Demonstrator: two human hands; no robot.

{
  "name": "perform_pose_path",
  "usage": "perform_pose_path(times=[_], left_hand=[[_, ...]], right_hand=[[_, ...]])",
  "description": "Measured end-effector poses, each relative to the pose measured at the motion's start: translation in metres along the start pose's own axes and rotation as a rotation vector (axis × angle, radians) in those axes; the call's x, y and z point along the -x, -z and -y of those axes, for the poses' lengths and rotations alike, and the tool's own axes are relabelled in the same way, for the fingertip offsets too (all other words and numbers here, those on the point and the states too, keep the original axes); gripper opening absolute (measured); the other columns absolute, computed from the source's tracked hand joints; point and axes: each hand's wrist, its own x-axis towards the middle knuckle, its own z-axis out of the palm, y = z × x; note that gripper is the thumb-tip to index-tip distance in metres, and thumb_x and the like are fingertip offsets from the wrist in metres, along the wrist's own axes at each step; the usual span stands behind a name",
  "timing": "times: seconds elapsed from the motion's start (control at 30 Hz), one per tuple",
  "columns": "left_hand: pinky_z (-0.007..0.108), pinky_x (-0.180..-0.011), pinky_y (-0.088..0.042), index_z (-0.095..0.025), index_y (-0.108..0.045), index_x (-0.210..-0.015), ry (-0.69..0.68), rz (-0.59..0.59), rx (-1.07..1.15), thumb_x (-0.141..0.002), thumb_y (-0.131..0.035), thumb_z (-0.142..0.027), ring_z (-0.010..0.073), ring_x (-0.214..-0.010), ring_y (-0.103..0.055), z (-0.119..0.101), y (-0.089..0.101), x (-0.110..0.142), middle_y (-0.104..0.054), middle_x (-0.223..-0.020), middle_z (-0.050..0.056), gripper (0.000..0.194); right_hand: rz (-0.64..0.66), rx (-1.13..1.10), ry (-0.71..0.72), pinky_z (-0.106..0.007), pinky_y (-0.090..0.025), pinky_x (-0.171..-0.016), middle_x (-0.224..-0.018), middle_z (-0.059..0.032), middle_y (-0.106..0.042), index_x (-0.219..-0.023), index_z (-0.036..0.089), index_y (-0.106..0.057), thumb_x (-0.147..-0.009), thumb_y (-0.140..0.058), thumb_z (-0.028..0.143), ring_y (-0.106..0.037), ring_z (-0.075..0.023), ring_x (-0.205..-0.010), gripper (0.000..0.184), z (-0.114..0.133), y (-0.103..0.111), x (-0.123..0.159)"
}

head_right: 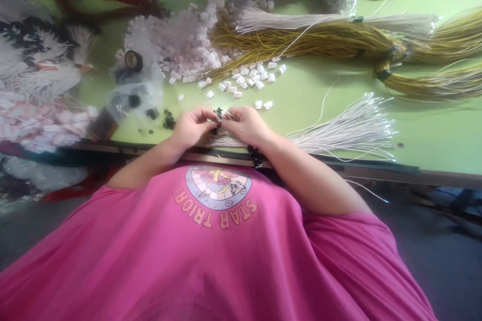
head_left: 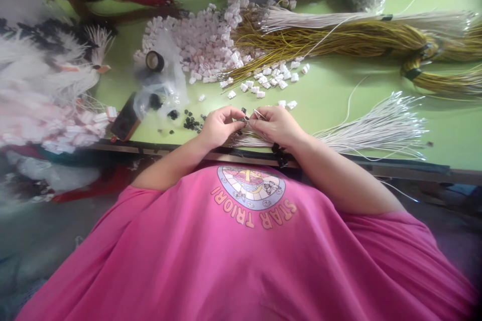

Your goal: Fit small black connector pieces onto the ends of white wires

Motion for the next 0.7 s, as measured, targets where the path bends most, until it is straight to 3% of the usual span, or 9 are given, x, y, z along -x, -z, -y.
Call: perform_pose_path(times=[0.23,0.4,0.53,0.63,0.7], left_hand=[[0.029,-0.073,-0.051,-0.015,-0.069,-0.078,-0.028,0.048,-0.062,-0.069,-0.071,-0.021,0.0156,-0.075,-0.064,-0.002,-0.005,0.002,-0.071,-0.08,0.004,0.011],[0.03,-0.075,-0.05,-0.017,-0.068,-0.083,-0.127,0.084,-0.29,-0.076,-0.066,-0.023,0.0159,-0.078,-0.063,-0.007,0.003,0.005,-0.069,-0.085,0.004,0.01],[0.032,-0.084,-0.049,-0.019,-0.066,-0.093,-0.223,0.092,-0.589,-0.081,-0.059,-0.019,0.0175,-0.09,-0.061,-0.014,0.03,0.006,-0.066,-0.097,0.005,0.014],[0.035,-0.088,-0.047,-0.019,-0.065,-0.097,-0.155,-0.037,-0.825,-0.084,-0.052,-0.016,0.0198,-0.095,-0.059,-0.012,0.06,0.005,-0.063,-0.105,0.007,0.019],[0.038,-0.09,-0.047,-0.021,-0.066,-0.098,-0.084,-0.035,-0.94,-0.083,-0.052,-0.016,0.0221,-0.096,-0.059,-0.005,0.077,0.004,-0.063,-0.106,0.007,0.021]], right_hand=[[0.004,0.083,0.024,-0.023,-0.03,-0.055,-0.055,0.0044,-0.045,-0.067,0.014,-0.059,-0.073,-0.057,0.033,-0.039,-0.0077,-0.055,0.02,-0.002,-0.003,-0.002],[-0.054,0.139,0.061,-0.024,-0.032,-0.057,-0.061,0.0019,-0.052,-0.069,0.014,-0.064,-0.071,-0.059,0.031,-0.041,-0.0085,-0.057,0.018,-0.003,-0.005,-0.002],[-0.123,0.072,0.062,-0.026,-0.034,-0.056,-0.074,-0.0014,-0.06,-0.076,0.015,-0.069,-0.067,-0.063,0.029,-0.042,-0.0082,-0.057,0.017,-0.003,0.0,-0.001],[-0.066,-0.008,-0.061,-0.027,-0.037,-0.056,-0.064,-0.001,-0.06,-0.079,0.015,-0.07,-0.065,-0.067,0.032,-0.045,-0.0102,-0.056,0.023,-0.004,0.005,-0.001],[-0.028,-0.039,-0.102,-0.028,-0.039,-0.058,-0.063,-0.0015,-0.061,-0.081,0.015,-0.071,-0.064,-0.068,0.033,-0.049,-0.0116,-0.058,0.025,-0.005,0.007,-0.001]])
